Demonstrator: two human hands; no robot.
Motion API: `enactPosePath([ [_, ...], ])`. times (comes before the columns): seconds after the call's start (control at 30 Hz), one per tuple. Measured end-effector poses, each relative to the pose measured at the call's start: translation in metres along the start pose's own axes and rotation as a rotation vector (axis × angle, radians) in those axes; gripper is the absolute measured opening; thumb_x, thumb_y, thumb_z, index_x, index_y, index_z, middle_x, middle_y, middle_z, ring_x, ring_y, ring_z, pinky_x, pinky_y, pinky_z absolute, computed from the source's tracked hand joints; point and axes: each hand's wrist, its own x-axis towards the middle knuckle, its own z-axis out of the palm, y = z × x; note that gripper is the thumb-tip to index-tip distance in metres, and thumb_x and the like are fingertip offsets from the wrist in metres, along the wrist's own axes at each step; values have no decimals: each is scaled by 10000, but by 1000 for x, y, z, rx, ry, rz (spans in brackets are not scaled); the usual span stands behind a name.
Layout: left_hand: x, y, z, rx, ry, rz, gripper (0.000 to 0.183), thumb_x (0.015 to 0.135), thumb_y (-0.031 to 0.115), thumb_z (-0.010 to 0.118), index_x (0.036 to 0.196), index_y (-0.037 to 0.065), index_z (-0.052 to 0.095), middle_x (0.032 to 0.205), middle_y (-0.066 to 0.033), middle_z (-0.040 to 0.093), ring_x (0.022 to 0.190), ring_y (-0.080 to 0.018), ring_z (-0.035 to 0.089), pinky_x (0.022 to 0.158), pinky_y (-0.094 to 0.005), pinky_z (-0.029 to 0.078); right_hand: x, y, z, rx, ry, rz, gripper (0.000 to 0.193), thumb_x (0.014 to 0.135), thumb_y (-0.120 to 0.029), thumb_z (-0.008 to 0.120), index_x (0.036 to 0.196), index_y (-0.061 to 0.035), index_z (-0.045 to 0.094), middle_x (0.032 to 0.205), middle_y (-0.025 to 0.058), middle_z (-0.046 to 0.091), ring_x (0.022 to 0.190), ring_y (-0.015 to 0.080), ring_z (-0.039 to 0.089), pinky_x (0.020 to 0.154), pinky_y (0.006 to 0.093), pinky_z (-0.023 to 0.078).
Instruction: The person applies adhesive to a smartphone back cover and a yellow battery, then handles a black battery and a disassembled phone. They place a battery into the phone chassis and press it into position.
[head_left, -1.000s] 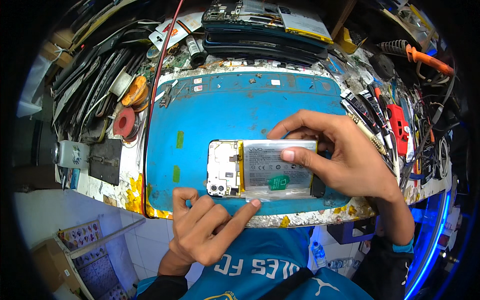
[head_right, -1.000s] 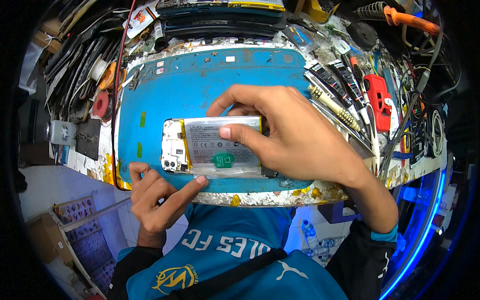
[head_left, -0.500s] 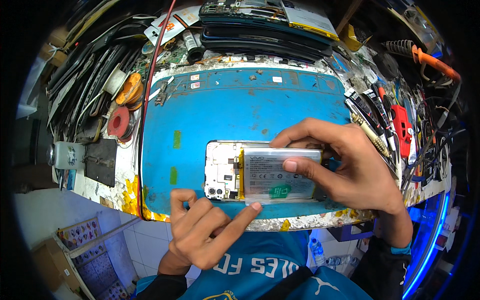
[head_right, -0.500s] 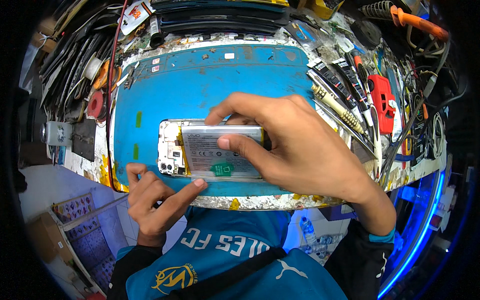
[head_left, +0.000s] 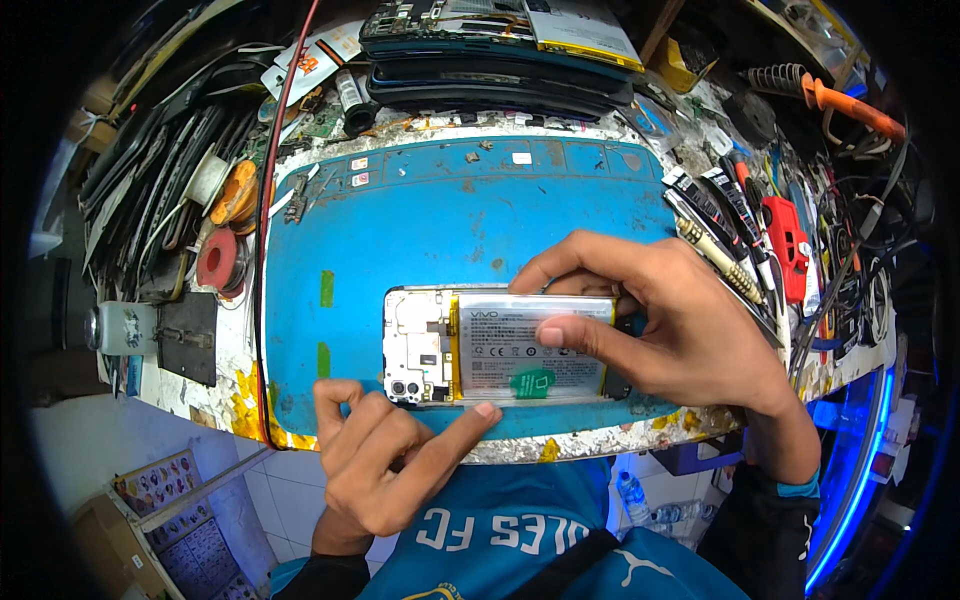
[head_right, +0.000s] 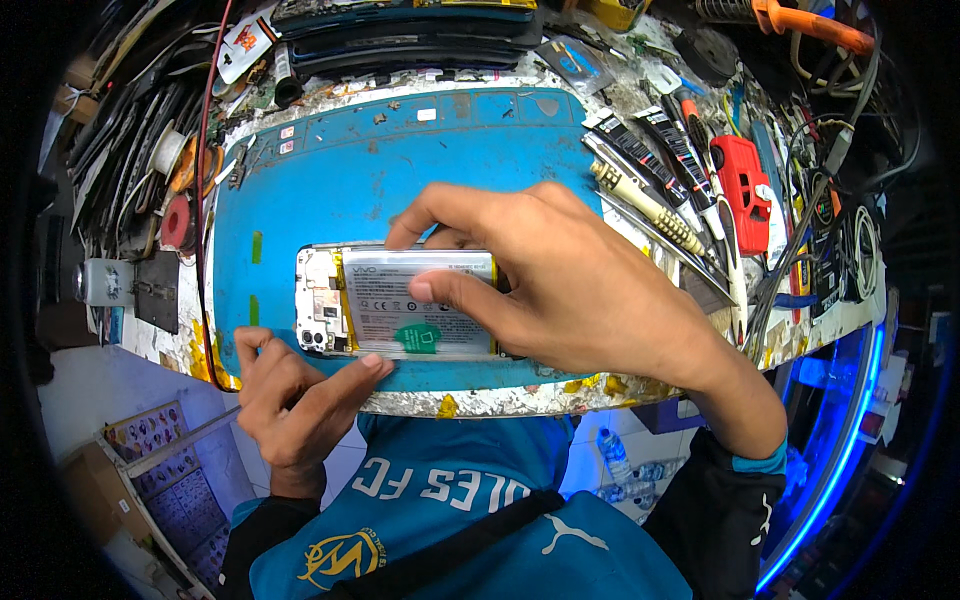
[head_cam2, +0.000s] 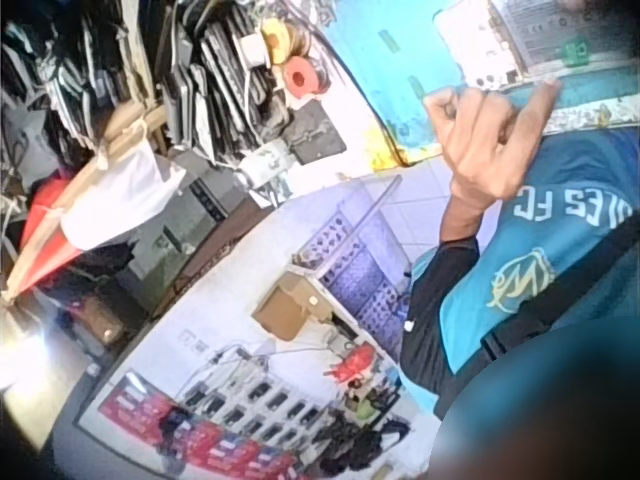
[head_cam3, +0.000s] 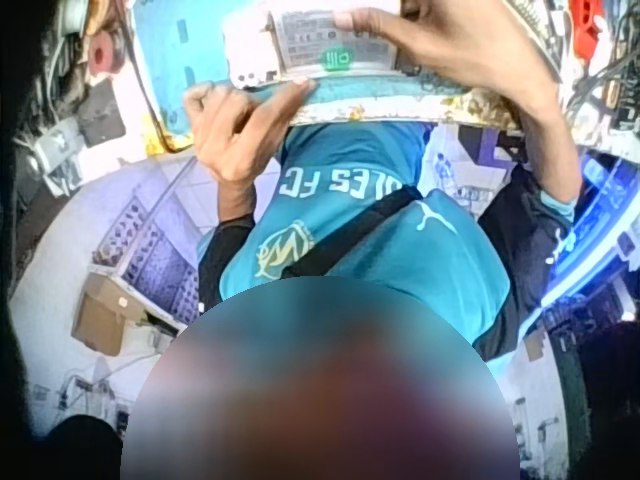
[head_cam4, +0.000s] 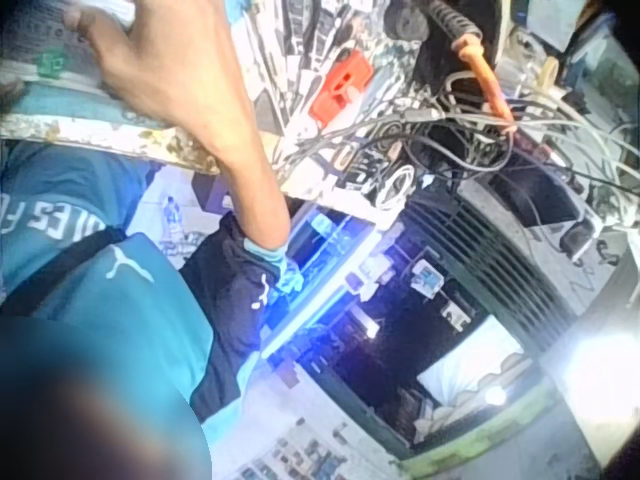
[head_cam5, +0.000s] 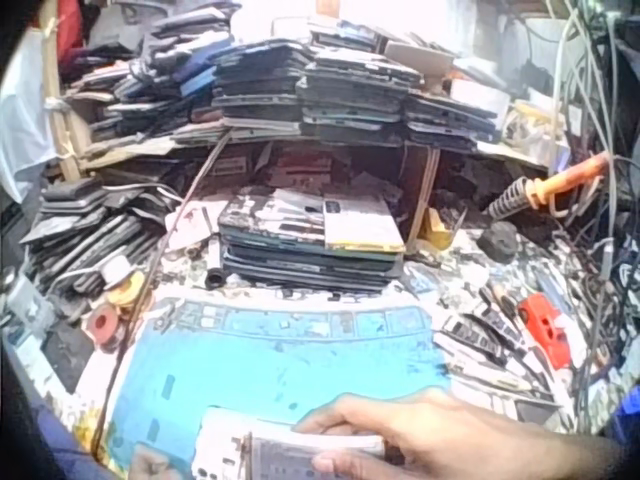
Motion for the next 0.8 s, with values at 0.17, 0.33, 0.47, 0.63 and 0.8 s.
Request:
enactPosePath([
  [0.17,4,2,6,-9,75,-54,332,661,175,894,972,187,777,595,83,356,553,-86,378,637,-309,287,0,-1,-2,-97,-15,-10,235,880,-103,703,1061,27,629,956,153,723,866,219,728,729,315,575],
  [0.33,7,3,6,-38,87,-95,336,659,188,906,958,150,759,584,76,402,544,-104,387,622,-310,287,0,-1,-2,-175,-11,-64,247,866,-118,712,1073,-6,637,960,133,721,876,275,726,741,350,574],
  [0.47,9,5,5,-66,88,-161,334,671,193,904,942,106,730,567,62,439,535,-117,408,615,-311,294,1,0,-2,-157,-6,-87,255,855,-117,717,1073,-7,644,960,138,718,896,285,723,767,362,568],
  [0.63,11,4,4,-88,89,-164,345,678,192,901,940,88,703,554,53,452,529,-123,420,613,-310,296,2,0,0,-158,26,-130,247,851,-108,718,1059,9,651,968,144,710,882,285,714,752,358,555],
  [0.8,12,4,4,-89,95,-165,348,678,198,899,943,89,702,556,53,446,532,-125,415,610,-313,289,0,0,2,-195,99,-259,243,840,-91,727,1050,10,655,970,132,700,841,271,697,724,337,544],
])
